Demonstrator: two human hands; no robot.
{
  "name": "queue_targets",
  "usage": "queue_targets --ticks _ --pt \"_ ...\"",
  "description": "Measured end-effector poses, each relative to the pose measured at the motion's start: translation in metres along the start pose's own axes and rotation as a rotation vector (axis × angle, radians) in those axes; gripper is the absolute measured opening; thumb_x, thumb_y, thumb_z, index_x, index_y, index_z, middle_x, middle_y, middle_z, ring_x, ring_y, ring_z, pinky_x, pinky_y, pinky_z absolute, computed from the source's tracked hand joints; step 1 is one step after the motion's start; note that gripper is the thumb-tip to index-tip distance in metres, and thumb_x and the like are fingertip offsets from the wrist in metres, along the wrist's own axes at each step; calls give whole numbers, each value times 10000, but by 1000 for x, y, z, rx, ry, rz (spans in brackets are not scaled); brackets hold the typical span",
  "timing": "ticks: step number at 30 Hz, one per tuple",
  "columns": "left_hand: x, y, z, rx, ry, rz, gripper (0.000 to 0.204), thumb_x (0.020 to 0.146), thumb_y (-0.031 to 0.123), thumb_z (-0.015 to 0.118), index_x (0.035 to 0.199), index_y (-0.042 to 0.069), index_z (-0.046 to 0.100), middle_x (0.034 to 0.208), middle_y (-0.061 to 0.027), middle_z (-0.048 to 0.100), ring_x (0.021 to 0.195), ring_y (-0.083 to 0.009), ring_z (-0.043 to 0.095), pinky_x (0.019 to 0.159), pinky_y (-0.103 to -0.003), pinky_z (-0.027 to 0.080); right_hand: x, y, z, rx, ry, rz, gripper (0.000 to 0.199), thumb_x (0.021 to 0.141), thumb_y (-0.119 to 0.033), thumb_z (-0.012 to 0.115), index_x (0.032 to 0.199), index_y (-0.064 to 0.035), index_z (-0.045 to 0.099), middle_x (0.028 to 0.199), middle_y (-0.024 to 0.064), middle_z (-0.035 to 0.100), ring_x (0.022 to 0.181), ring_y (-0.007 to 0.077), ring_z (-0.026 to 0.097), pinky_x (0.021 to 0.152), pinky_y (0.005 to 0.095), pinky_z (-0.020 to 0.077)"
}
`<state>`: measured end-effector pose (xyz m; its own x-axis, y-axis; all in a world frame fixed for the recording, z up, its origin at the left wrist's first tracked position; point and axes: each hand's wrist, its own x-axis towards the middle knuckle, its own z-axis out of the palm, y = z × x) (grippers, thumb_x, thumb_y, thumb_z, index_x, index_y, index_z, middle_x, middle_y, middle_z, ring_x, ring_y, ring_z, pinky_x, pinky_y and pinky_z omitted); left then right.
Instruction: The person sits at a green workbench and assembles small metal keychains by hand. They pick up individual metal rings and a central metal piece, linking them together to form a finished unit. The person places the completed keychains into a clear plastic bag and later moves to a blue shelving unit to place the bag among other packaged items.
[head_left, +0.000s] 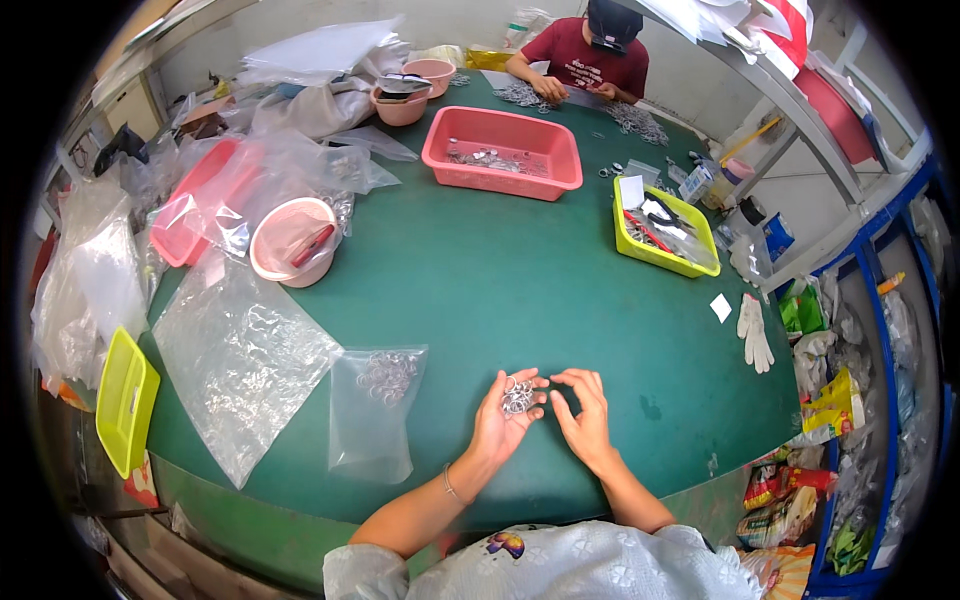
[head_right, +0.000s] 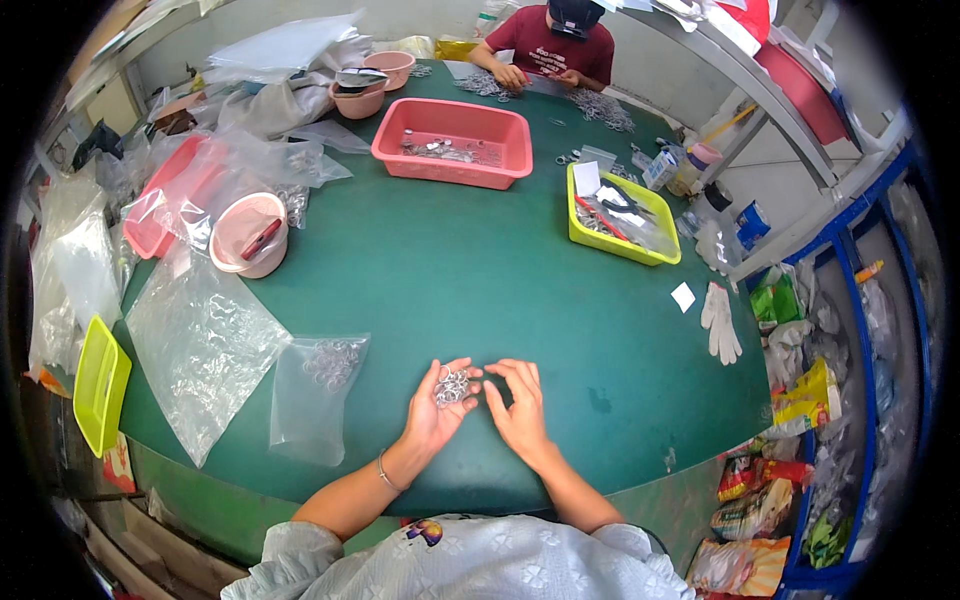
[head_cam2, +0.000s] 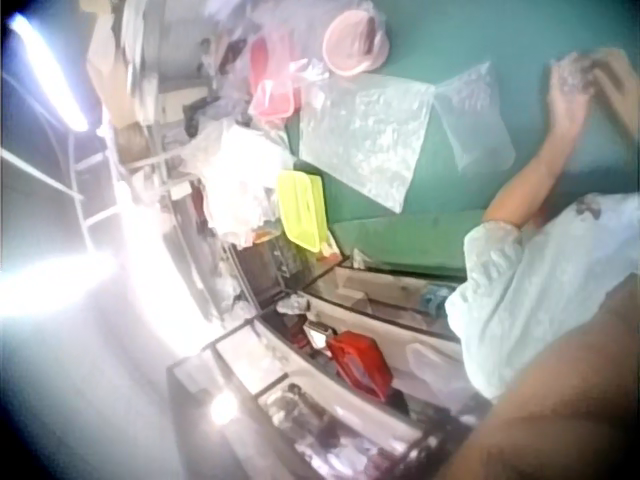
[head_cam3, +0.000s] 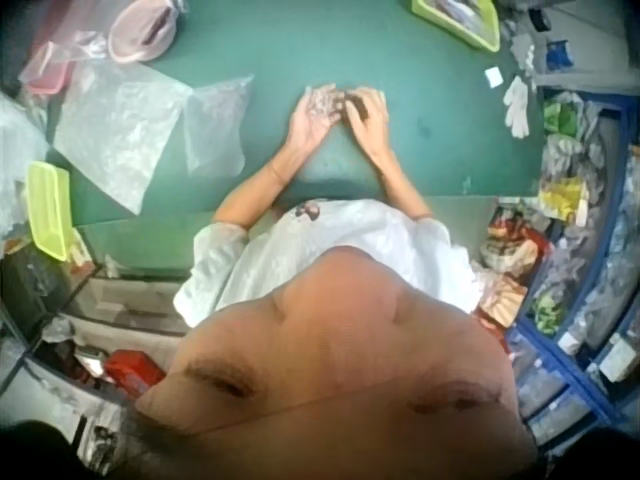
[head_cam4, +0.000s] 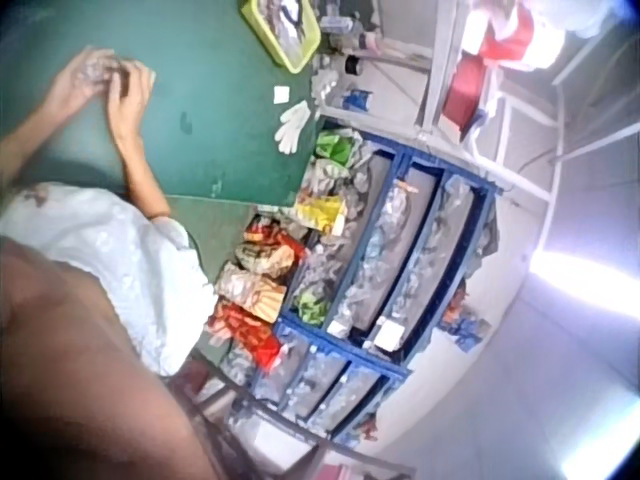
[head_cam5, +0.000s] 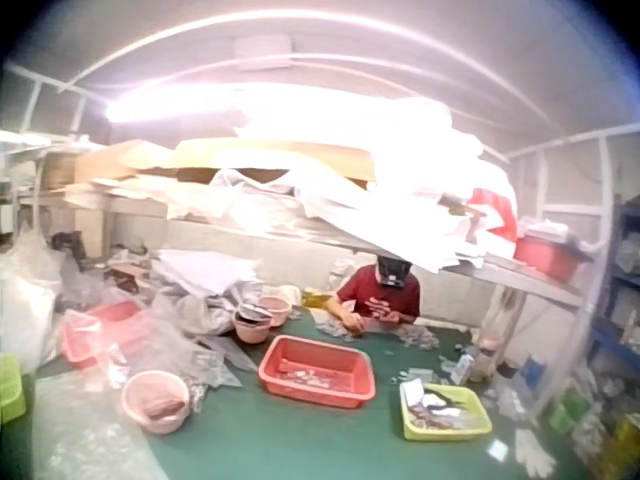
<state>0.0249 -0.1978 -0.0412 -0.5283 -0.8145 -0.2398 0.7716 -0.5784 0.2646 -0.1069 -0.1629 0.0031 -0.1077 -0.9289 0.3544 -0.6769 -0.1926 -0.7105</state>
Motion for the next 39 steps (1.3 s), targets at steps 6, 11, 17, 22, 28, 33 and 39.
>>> queue_targets --ticks 6,11,17,22,28,33,39 --pt "-1 6 5 121 79 166 373 951 274 384 1122 -40 489 872 -111 567 673 -132 511 496 -235 395 -18 3 2 -201 -341 -50 396 684 -155 715 1040 -49 577 1086 103 479 1001 282 432 850 381 379" --pt "-2 5 7 195 98 175 337 947 246 412 1101 -40 501 787 -84 549 559 -83 460 397 -184 308 -22 12 10 -197 -314 -81 202 694 -108 692 862 -34 605 951 86 529 905 278 486 786 368 410" --pt "-2 11 6 252 155 249 342 943 264 427 1079 -41 502 741 -67 531 496 -66 418 366 -185 273 -16 7 14 -62 -205 -125 104 720 -62 654 802 -26 601 849 118 555 815 297 522 729 372 437" --pt "11 30 3 284 209 488 386 947 320 401 1095 -27 482 743 -52 503 501 -68 394 388 -191 277 -11 13 5 -59 -183 -35 76 744 -62 622 805 -23 599 852 125 577 833 300 529 750 366 435" --pt "14 38 1 251 183 534 364 951 296 397 1099 -23 493 812 -57 506 572 -86 428 423 -197 303 -6 3 5 -19 -209 61 231 704 -65 667 916 -8 594 921 114 563 863 295 521 775 367 429" --pt "18 34 -5 272 132 425 333 949 255 401 1114 -21 486 833 -64 513 612 -95 445 439 -202 317 0 11 23 -157 -284 -226 194 686 -66 667 864 -30 601 865 90 521 827 273 514 736 378 430" --pt "15 30 4 300 91 389 288 938 206 428 1111 -17 484 839 -71 521 606 -99 448 433 -199 316 11 11 8 193 -187 -5 80 737 -28 628 814 -16 608 791 95 567 720 229 568 641 304 450"
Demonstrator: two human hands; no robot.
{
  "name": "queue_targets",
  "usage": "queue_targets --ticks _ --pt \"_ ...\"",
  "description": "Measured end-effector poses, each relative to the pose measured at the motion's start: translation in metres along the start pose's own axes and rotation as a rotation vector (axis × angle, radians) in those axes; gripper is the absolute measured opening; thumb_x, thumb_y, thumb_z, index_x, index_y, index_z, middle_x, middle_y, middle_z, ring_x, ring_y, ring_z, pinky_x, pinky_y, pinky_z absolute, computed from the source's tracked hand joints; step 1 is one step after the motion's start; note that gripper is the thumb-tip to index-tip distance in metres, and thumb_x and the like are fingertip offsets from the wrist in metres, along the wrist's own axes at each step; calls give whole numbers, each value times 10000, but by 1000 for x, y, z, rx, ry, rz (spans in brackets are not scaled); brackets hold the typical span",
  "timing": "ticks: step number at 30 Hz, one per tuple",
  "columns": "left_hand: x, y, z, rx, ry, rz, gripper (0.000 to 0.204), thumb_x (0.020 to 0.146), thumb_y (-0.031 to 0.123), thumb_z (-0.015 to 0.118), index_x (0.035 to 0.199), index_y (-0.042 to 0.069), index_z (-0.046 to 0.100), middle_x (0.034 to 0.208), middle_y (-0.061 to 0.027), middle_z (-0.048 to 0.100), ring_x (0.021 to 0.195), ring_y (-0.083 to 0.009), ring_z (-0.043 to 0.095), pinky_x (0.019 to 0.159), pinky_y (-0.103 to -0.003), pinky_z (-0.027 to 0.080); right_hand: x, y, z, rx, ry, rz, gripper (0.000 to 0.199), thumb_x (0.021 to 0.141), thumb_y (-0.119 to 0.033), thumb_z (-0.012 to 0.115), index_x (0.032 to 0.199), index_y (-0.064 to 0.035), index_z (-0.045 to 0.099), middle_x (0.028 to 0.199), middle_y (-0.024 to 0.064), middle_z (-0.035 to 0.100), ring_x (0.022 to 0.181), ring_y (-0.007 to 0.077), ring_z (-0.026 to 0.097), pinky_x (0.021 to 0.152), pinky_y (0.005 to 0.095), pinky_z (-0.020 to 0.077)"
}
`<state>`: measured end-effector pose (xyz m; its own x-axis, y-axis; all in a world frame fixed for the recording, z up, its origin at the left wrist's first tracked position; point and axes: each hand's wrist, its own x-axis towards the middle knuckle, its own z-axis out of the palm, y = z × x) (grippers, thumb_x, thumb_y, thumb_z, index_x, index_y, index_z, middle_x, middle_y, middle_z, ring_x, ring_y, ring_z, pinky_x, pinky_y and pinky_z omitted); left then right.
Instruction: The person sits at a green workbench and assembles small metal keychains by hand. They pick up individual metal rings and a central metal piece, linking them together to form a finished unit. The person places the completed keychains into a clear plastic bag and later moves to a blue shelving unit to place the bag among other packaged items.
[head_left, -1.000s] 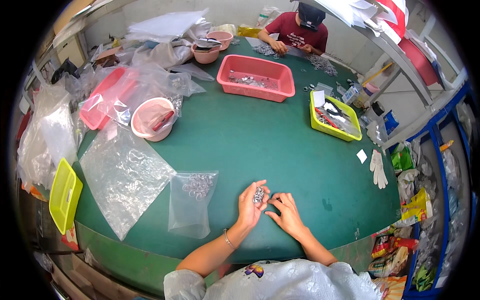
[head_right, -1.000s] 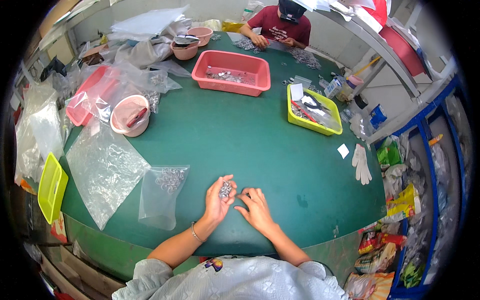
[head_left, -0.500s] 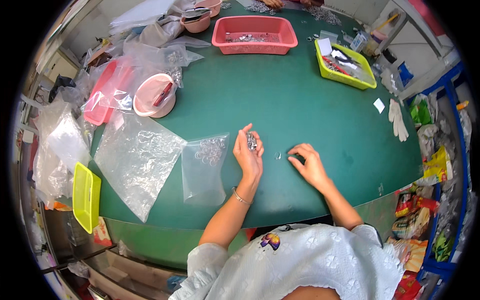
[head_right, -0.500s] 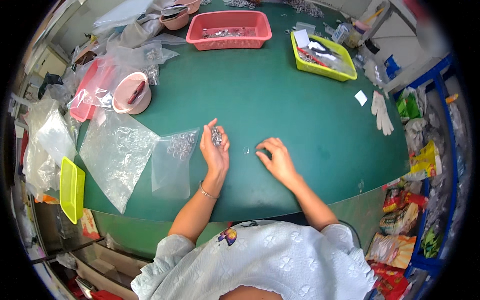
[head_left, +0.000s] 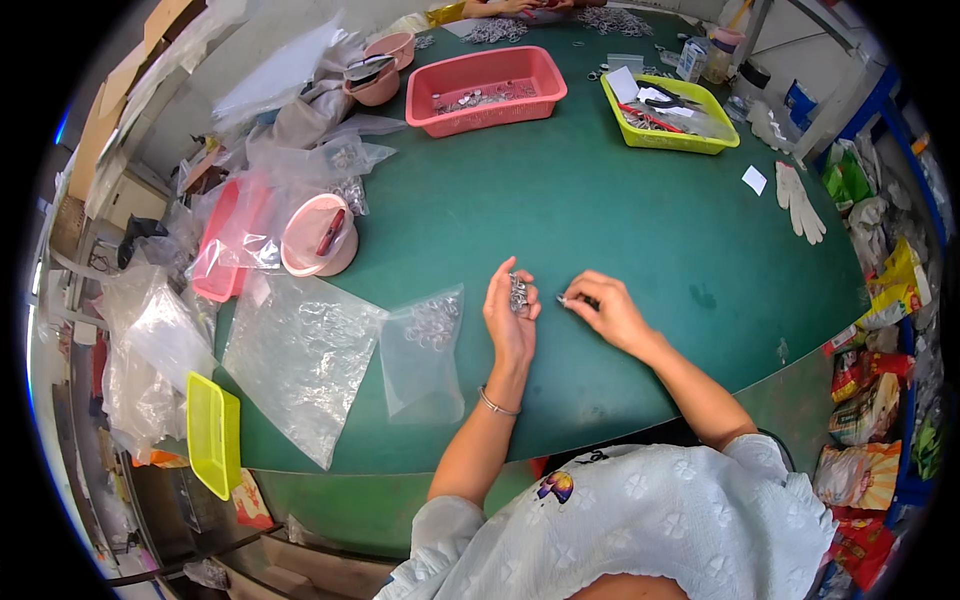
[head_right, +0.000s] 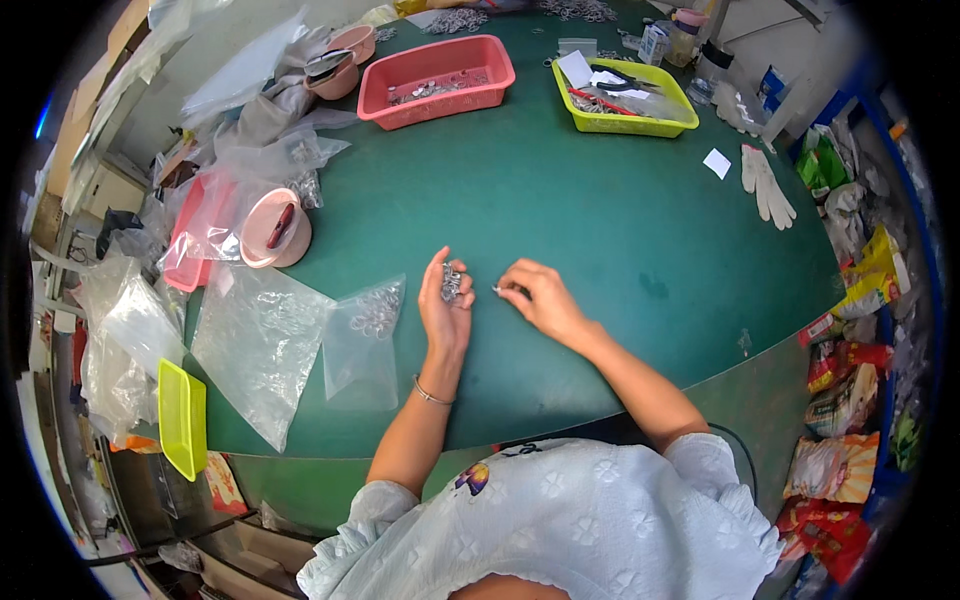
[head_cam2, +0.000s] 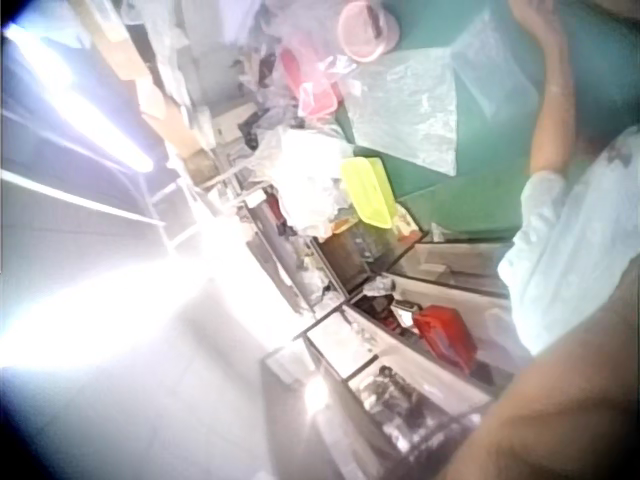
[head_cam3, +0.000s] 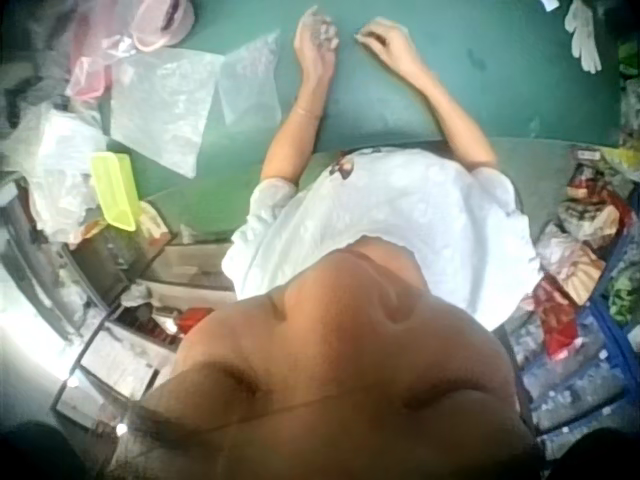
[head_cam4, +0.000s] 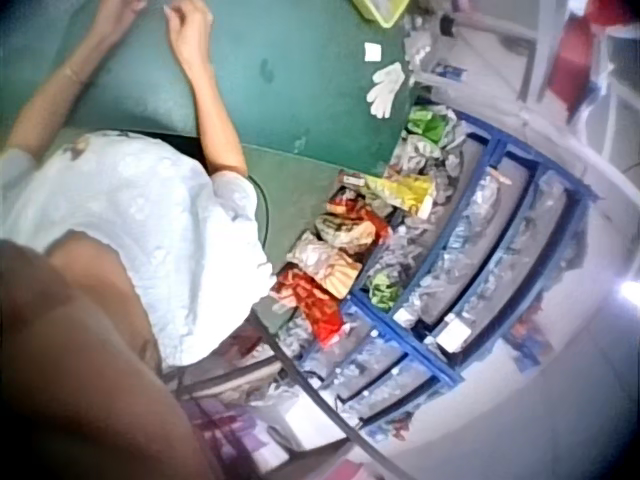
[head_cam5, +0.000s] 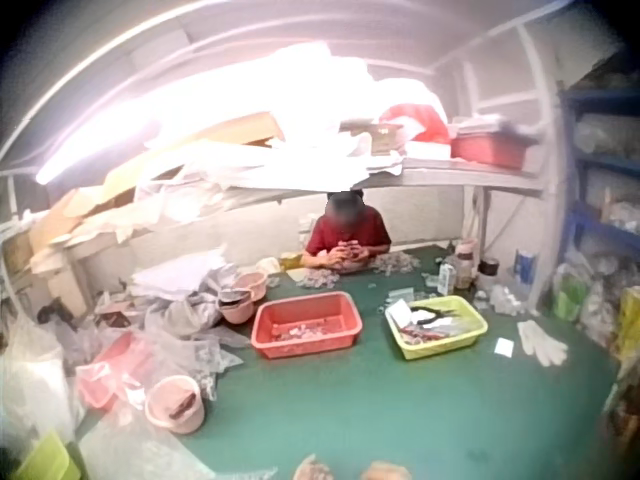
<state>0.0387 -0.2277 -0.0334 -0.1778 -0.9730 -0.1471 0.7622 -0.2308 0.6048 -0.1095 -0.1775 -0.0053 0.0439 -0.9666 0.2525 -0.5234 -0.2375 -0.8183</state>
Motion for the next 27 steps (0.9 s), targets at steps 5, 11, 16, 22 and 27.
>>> queue_targets --ticks 5,11,16,22,27 --pt "-10 5 17 12 -24 -93 274 924 185 465 1114 -10 497 816 -59 519 591 -87 446 427 -188 304 14 -12 -24 763 46 290 110 851 -92 578 922 -9 586 866 47 601 755 119 556 675 238 441" --pt "-32 50 96 294 -156 -62 182 884 124 542 1005 -11 554 754 -24 528 538 -43 416 404 -166 266 26 -53 -54 1152 -46 218 152 858 -146 576 919 -7 587 838 44 600 773 100 544 697 230 424" --pt "-36 59 128 359 -241 -26 143 876 97 544 950 -24 561 731 -40 562 509 -26 399 393 -156 246 29 -72 -69 1211 -73 140 140 867 -139 561 914 -10 588 827 45 600 762 104 543 702 237 427" --pt "-49 53 145 303 -296 -40 139 886 120 525 890 -16 552 751 -74 564 495 -30 384 391 -154 245 22 -79 -84 1231 -58 132 120 872 -131 527 865 -17 565 801 48 583 746 115 534 710 246 422" --pt "-53 49 143 331 -354 -174 170 895 154 495 857 -8 527 756 -93 543 483 -37 358 393 -154 254 11 -80 -94 1304 -68 186 136 879 -145 511 833 -24 553 747 33 547 713 115 508 692 251 415"
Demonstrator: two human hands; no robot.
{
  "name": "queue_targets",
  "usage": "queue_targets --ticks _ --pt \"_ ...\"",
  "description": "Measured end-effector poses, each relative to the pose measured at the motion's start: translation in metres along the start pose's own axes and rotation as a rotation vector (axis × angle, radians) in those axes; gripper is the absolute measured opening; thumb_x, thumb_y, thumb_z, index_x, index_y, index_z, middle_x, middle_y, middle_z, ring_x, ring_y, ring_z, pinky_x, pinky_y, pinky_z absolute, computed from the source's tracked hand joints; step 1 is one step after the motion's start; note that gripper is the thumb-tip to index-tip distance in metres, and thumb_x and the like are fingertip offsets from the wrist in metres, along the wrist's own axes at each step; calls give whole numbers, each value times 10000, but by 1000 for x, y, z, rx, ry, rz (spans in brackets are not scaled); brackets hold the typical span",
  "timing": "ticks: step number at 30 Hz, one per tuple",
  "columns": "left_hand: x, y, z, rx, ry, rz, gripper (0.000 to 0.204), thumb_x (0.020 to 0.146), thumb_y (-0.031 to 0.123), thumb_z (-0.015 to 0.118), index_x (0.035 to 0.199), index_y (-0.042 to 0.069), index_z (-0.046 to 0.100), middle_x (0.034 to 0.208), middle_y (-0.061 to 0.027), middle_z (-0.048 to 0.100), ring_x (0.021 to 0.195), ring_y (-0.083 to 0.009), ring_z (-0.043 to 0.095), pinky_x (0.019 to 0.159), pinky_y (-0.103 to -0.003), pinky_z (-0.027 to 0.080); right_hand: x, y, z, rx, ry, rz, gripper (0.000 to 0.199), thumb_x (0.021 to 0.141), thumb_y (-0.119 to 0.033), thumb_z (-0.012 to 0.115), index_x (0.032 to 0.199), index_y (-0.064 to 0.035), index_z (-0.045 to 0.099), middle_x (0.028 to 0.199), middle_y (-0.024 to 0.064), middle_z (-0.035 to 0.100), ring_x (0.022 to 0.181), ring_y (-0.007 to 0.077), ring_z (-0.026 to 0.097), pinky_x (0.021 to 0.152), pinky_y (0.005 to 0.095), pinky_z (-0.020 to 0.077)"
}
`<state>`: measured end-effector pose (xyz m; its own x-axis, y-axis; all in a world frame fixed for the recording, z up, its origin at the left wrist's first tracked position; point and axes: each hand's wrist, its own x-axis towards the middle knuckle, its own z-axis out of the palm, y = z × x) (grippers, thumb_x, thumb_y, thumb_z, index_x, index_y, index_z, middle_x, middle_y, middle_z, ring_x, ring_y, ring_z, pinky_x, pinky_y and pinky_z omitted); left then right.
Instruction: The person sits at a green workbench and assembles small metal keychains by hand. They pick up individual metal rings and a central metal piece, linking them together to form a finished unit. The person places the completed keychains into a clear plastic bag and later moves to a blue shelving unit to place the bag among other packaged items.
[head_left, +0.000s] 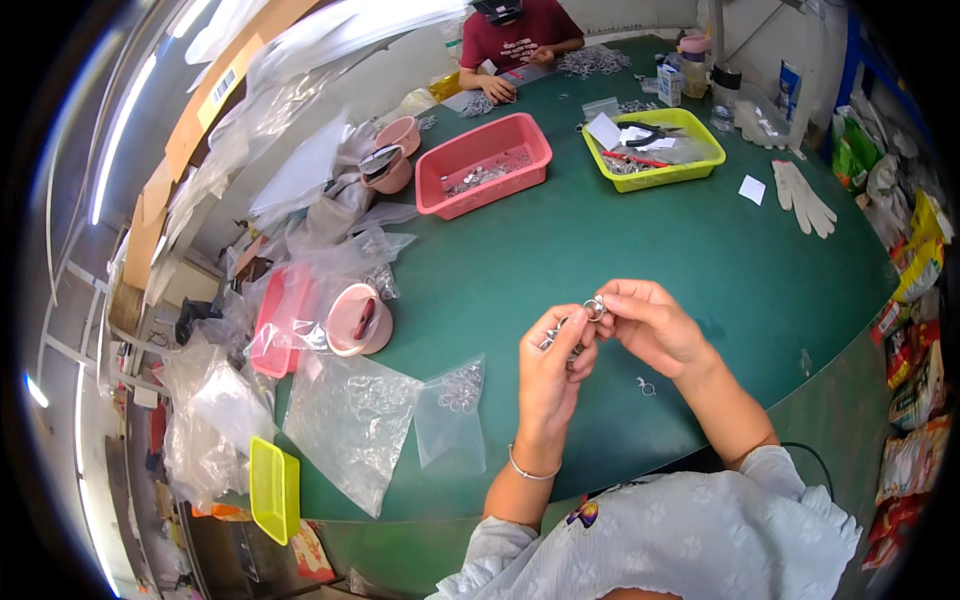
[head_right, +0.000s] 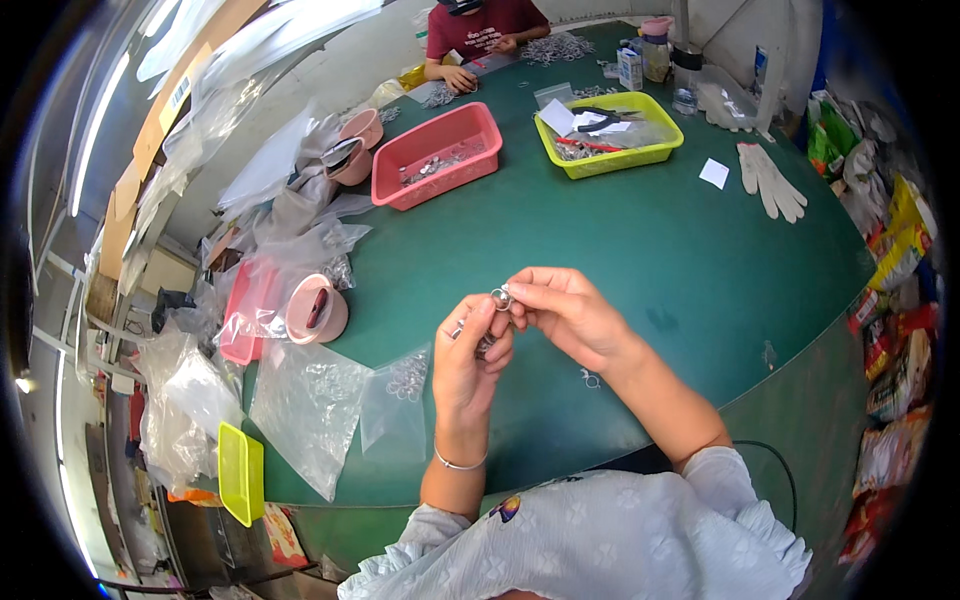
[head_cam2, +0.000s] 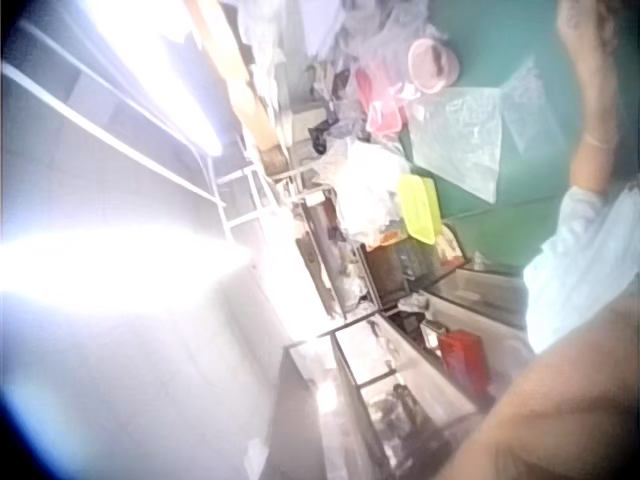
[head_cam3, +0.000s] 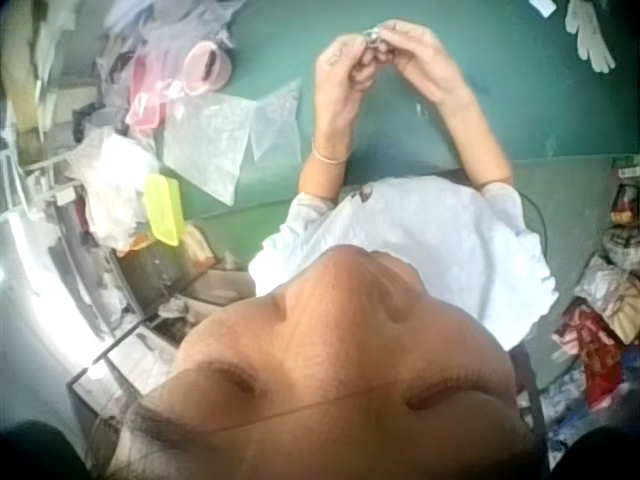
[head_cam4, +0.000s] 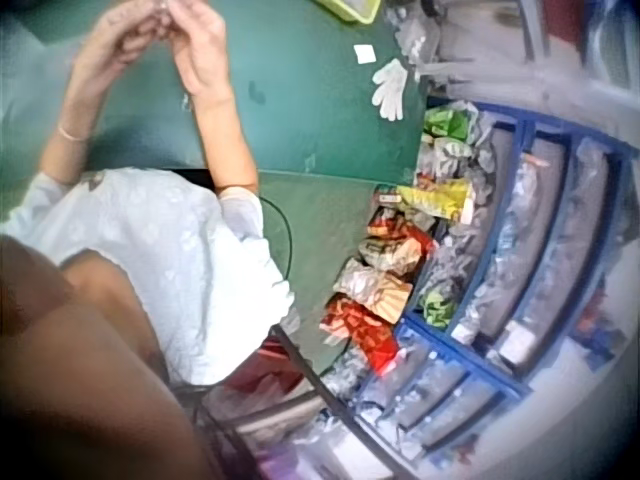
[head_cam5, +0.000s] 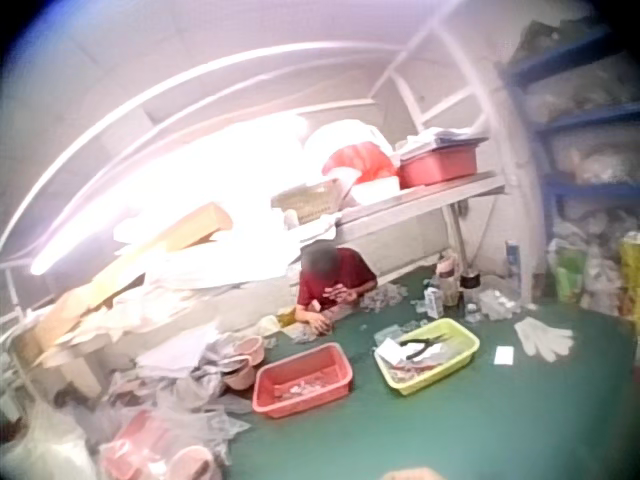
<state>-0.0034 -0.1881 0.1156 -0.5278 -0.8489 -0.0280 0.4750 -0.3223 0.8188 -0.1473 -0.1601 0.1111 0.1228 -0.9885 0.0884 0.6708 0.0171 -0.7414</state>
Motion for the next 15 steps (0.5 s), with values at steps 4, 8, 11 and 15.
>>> queue_targets --ticks 4,8,11,15 --pt "-6 -3 6 -56 -37 -43 154 894 157 516 880 7 552 727 -45 527 484 -26 355 396 -152 223 -11 0 0 25 33 -11 165 891 -172 502 828 -27 547 738 25 528 699 115 490 679 253 409" --pt "-9 -8 11 -121 -49 -71 153 897 157 514 887 8 546 732 -45 521 483 -30 352 401 -155 227 -21 1 -1 10 45 -62 155 890 -174 527 892 -22 555 781 18 547 704 94 494 677 223 422" --pt "-10 -13 14 -102 -43 -51 153 896 155 517 888 5 542 723 -42 511 483 -36 351 405 -162 233 -29 -1 4 -76 114 -129 157 876 -131 546 965 -2 556 835 25 560 740 90 511 687 214 425" --pt "-12 -16 15 -88 -46 -63 152 894 151 523 894 0 543 709 -36 497 484 -45 353 407 -173 237 -36 -4 4 -236 96 -198 248 855 -76 564 1080 25 534 916 48 579 846 103 547 750 228 449"
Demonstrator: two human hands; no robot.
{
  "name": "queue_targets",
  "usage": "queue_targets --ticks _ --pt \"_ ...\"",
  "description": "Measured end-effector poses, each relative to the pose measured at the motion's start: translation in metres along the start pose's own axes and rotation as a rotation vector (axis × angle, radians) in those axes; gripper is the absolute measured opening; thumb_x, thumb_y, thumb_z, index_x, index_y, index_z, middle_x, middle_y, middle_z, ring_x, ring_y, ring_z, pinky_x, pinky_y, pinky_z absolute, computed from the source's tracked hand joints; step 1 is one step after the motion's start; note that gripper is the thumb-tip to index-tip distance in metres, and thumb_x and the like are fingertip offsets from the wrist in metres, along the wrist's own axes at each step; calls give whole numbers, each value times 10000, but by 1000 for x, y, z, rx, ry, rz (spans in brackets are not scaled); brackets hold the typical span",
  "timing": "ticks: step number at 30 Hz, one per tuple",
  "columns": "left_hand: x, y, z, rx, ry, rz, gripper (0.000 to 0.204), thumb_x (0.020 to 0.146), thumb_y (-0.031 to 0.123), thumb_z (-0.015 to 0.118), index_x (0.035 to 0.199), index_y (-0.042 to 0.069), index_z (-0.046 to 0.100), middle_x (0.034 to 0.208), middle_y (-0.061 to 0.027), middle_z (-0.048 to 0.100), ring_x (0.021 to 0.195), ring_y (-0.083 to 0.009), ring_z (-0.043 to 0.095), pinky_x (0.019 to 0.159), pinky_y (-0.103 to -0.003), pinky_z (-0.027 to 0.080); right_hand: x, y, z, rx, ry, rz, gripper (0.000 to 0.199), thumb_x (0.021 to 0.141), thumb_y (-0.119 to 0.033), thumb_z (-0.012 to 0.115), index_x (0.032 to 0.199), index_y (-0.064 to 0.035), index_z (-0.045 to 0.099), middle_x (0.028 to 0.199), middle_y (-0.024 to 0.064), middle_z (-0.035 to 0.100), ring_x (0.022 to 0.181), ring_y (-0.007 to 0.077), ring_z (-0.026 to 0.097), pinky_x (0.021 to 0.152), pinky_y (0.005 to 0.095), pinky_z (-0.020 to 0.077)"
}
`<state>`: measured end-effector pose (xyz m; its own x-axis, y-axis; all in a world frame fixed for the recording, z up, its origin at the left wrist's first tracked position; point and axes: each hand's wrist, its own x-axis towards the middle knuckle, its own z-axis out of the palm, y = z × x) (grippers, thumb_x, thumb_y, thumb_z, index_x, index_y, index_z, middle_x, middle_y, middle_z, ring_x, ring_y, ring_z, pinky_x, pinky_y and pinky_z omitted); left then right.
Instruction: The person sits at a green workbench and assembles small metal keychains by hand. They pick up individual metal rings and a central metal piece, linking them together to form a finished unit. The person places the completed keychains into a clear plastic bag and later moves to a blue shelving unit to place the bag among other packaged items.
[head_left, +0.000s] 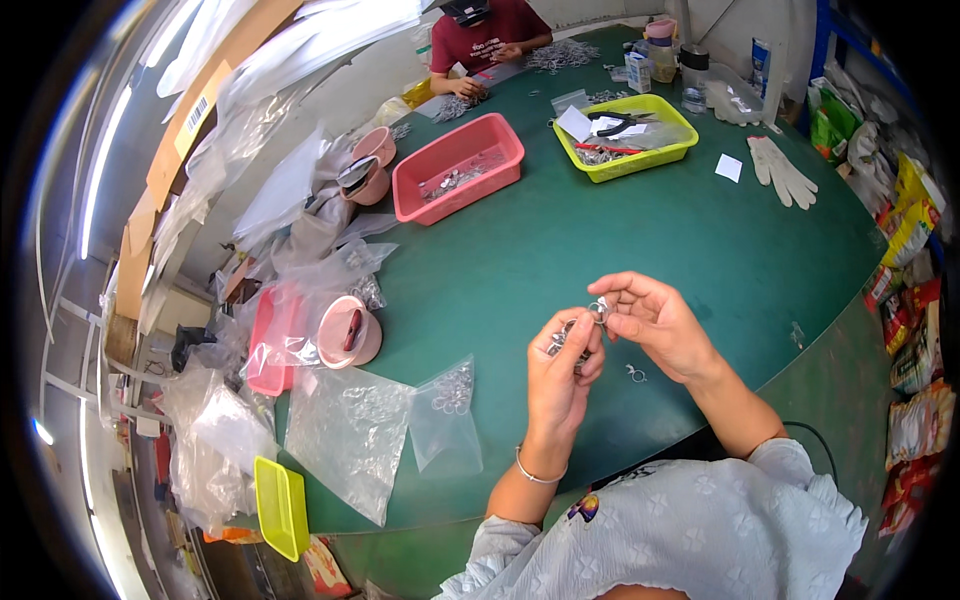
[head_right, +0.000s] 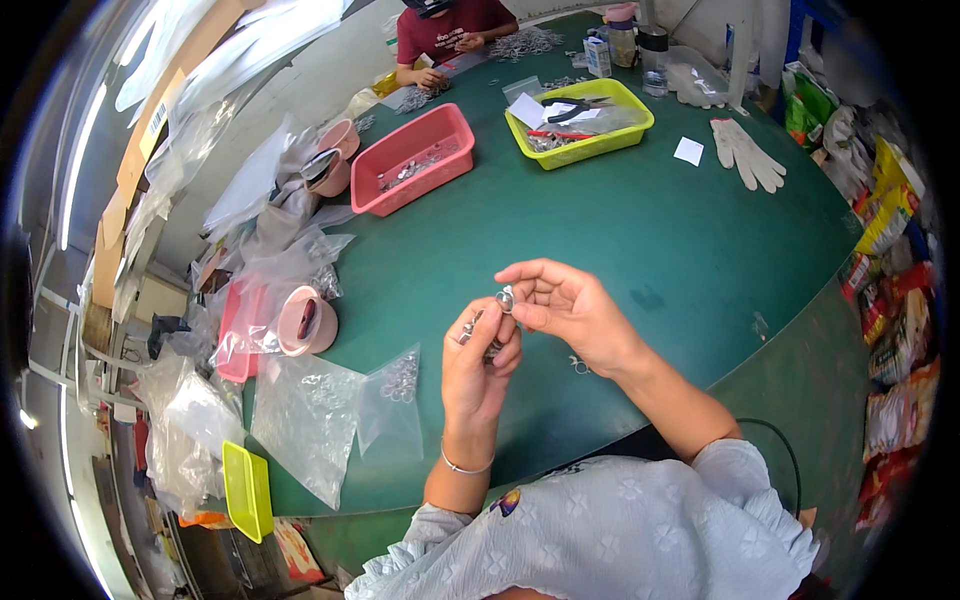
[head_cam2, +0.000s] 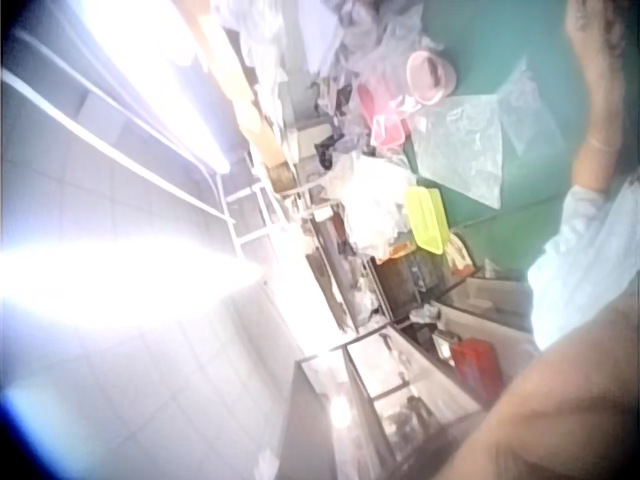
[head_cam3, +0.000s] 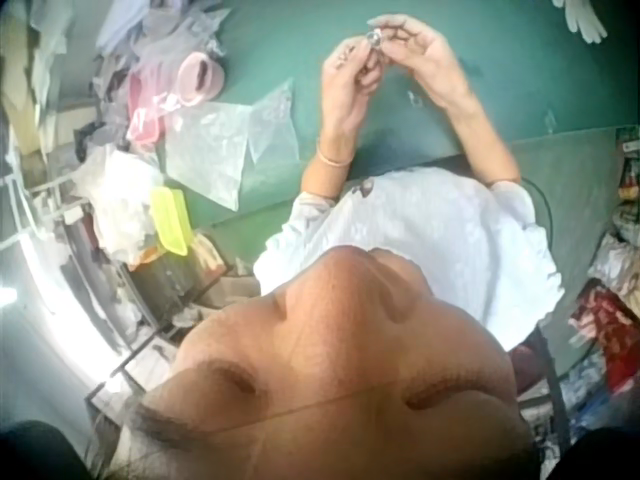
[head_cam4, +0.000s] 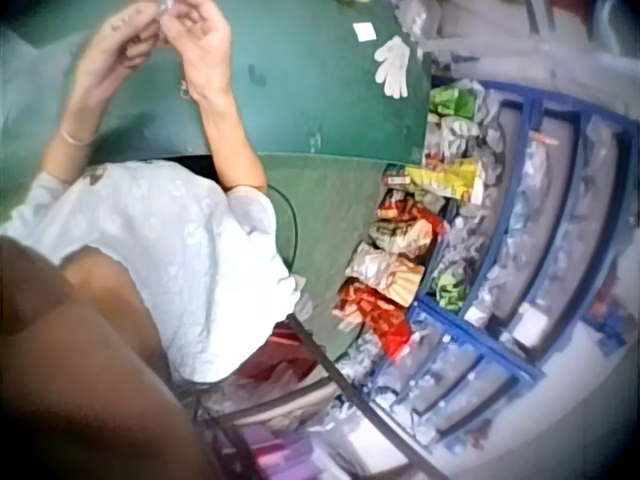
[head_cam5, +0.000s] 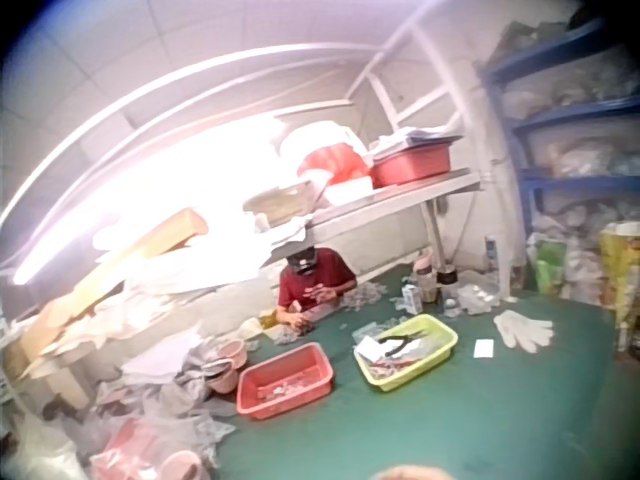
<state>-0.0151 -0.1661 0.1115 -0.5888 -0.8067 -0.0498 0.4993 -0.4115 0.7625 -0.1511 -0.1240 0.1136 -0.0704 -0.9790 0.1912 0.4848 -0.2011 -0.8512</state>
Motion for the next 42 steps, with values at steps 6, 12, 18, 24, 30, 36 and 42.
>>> queue_targets --ticks 6,12,18,24,30,36,42 --pt "-2 -3 4 22 -42 -37 141 895 157 512 883 17 530 673 -7 442 494 -50 352 414 -174 246 -5 -5 -4 -64 -18 12 235 856 -45 547 1077 36 556 924 59 598 886 113 563 801 252 463" --pt "-2 -7 9 51 -37 19 146 893 160 522 912 16 534 687 -8 453 502 -52 354 420 -174 251 -6 -1 -11 -99 9 17 225 865 -39 535 1067 54 563 925 49 601 899 109 555 800 254 462" --pt "-1 -14 6 105 32 136 158 881 129 551 936 -18 562 668 -11 497 494 -32 348 419 -175 236 -9 -3 -3 -179 22 -86 221 867 -29 528 1066 62 563 960 65 584 923 121 550 810 252 460" --pt "-1 -11 7 159 -39 118 147 893 140 521 911 -2 555 658 0 434 490 -54 348 420 -183 244 -10 -3 -6 -215 10 -119 213 870 -42 532 1051 65 567 969 62 572 905 117 549 800 248 461" --pt "-2 -8 3 98 -84 -6 181 904 156 505 941 -14 555 673 -7 476 486 -40 349 412 -177 248 -8 -5 -7 5 -63 -4 225 877 -95 539 1059 37 550 888 31 549 817 95 512 751 244 441" --pt "3 0 -1 -288 -12 -157 359 949 304 365 1096 -2 482 744 -40 502 489 -62 377 389 -175 274 -6 5 -20 380 -123 83 277 890 -194 526 1073 14 526 908 43 532 810 137 500 721 267 418" --pt "2 -3 -15 -572 -23 -92 414 925 228 361 1268 -4 379 1164 -138 493 926 -173 508 649 -232 427 -7 10 -21 468 -100 191 290 910 -213 479 1084 16 511 941 62 542 824 156 517 720 277 428"
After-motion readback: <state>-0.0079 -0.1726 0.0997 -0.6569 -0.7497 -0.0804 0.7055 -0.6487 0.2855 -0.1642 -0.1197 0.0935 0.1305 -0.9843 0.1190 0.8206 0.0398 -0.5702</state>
